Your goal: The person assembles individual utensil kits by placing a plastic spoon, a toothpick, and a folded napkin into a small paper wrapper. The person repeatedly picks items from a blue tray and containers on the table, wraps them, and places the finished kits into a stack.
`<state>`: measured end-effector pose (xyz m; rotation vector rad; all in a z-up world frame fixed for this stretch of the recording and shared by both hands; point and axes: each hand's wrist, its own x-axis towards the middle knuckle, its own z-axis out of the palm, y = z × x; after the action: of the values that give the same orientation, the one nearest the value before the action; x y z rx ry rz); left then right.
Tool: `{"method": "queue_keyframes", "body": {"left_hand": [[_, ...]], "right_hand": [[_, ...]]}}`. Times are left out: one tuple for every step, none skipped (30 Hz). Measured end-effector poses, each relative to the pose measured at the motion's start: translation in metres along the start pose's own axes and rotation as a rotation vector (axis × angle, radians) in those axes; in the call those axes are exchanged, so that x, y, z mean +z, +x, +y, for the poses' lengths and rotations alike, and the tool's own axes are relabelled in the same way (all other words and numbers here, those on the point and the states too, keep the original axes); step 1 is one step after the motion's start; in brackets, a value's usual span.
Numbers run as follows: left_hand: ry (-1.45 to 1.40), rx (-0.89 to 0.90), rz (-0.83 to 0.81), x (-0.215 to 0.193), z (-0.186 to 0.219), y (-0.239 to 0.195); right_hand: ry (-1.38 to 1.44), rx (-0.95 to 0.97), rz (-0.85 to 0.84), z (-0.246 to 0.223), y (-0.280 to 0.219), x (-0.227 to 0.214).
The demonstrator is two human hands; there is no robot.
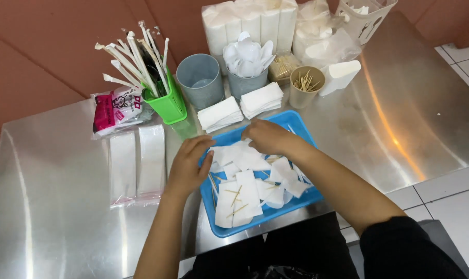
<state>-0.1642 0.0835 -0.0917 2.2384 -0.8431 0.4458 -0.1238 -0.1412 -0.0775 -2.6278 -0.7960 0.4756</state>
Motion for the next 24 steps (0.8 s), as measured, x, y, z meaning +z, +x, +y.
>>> {"method": "queue_keyframes", "body": {"left_hand": [[-0.001,-0.001,-0.001,0.003,0.004,-0.011],[-0.026,-0.073,-0.024,0.005,0.009,-0.021],[-0.049,-0.143,-0.044,0.009,0.013,-0.031],[-0.049,-0.142,-0.04,0.01,0.019,-0.038],[-0.096,-0.227,-0.051,0.011,0.026,-0.043],[-0.144,-0.313,-0.062,0.012,0.032,-0.048],[-0.144,-0.314,-0.06,0.01,0.038,-0.05],[-0.171,-0.36,-0.055,0.009,0.043,-0.052],[-0.199,-0.402,-0.05,0.008,0.048,-0.053],[-0.199,-0.399,-0.048,0.008,0.049,-0.055],[-0.219,-0.425,-0.031,0.008,0.051,-0.057],[-0.24,-0.451,-0.014,0.008,0.053,-0.058],[-0.241,-0.454,-0.013,0.008,0.056,-0.058],[-0.262,-0.457,-0.003,0.008,0.059,-0.058],[-0.282,-0.457,0.006,0.007,0.062,-0.056],[-0.282,-0.457,0.007,0.007,0.064,-0.056],[-0.295,-0.47,0.018,0.008,0.066,-0.056],[-0.308,-0.484,0.029,0.009,0.068,-0.056],[-0.309,-0.481,0.028,0.009,0.069,-0.056],[-0.333,-0.498,0.048,0.011,0.07,-0.056],[-0.357,-0.516,0.067,0.012,0.072,-0.056],[-0.357,-0.515,0.066,0.016,0.075,-0.056],[-0.467,-0.588,0.086,0.02,0.078,-0.056],[-0.578,-0.659,0.106,0.024,0.081,-0.056]], "right_hand": [[0.001,0.001,-0.001,0.005,0.002,0.007],[-0.095,-0.013,-0.025,0.009,0.004,0.014],[-0.195,-0.028,-0.046,0.014,0.006,0.021],[-0.198,-0.029,-0.045,0.016,0.008,0.024],[-0.214,-0.004,-0.058,0.018,0.01,0.026],[-0.23,0.021,-0.07,0.02,0.012,0.028],[-0.232,0.02,-0.071,0.02,0.012,0.026],[-0.201,0.042,-0.064,0.021,0.012,0.025],[-0.172,0.066,-0.054,0.022,0.012,0.024],[-0.174,0.068,-0.052,0.02,0.01,0.02],[-0.14,0.122,-0.031,0.018,0.007,0.015],[-0.107,0.177,-0.009,0.016,0.005,0.011],[-0.107,0.176,-0.012,0.022,0.005,0.017],[-0.117,0.152,0.037,0.028,0.004,0.023],[-0.126,0.128,0.089,0.034,0.004,0.027],[-0.127,0.127,0.09,0.029,0.001,0.023],[-0.114,0.112,0.105,0.025,-0.003,0.02],[-0.102,0.097,0.12,0.022,-0.006,0.016],[-0.103,0.099,0.122,0.021,-0.008,0.014],[0.019,0.086,0.161,0.021,-0.01,0.012],[0.142,0.074,0.198,0.021,-0.012,0.011],[0.142,0.075,0.199,0.012,-0.015,0.006],[0.315,0.046,0.255,0.004,-0.019,0.001],[0.487,0.016,0.311,-0.005,-0.022,-0.003]]}}
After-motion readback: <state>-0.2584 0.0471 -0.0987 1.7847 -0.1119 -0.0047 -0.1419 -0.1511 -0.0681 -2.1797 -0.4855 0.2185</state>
